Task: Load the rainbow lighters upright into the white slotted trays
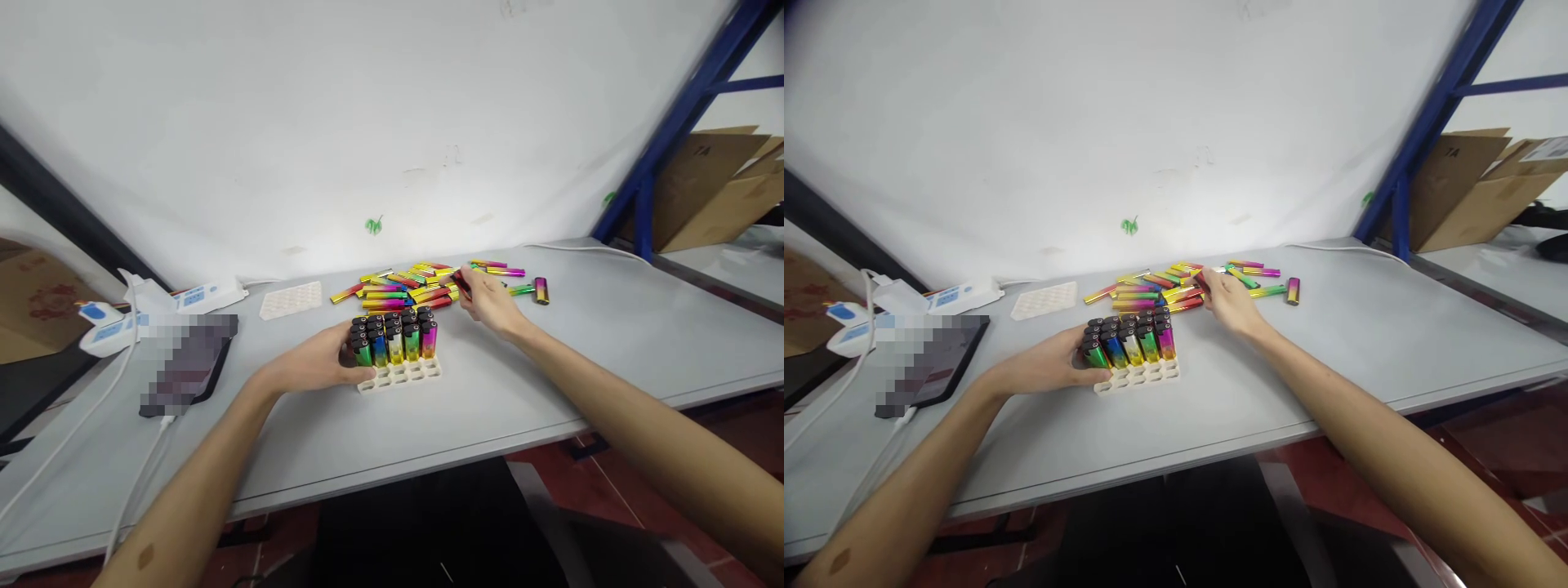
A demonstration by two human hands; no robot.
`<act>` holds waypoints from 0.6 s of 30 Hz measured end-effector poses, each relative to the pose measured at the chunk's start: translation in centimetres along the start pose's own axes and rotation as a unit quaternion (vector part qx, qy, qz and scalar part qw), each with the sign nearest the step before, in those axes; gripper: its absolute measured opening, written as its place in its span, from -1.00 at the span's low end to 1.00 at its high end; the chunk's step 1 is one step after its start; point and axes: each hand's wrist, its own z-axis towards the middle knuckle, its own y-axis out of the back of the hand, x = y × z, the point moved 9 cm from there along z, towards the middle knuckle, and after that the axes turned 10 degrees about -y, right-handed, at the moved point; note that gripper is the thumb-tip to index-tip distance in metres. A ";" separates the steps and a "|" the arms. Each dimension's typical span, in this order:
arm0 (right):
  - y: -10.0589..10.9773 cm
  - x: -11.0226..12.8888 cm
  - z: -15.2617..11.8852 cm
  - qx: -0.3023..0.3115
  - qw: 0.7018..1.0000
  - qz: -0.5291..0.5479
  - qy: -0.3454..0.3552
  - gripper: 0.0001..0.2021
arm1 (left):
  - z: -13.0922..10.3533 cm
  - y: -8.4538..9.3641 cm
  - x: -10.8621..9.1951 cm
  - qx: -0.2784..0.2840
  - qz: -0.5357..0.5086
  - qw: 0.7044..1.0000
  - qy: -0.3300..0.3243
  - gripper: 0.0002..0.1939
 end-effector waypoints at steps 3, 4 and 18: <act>0.1 -0.4 0.2 0.012 0.997 0.074 -0.030 -0.61 | 0.0 0.0 -0.1 -0.002 -0.006 1.000 -0.003 -0.33; 0.0 -0.5 0.2 0.021 0.995 0.095 -0.035 -0.65 | 0.0 0.1 -0.1 -0.005 -0.004 1.000 -0.003 -0.34; -1.0 -1.6 -0.1 0.065 0.971 0.187 -0.135 -0.48 | 0.0 0.0 0.1 0.000 0.005 1.000 -0.002 -0.34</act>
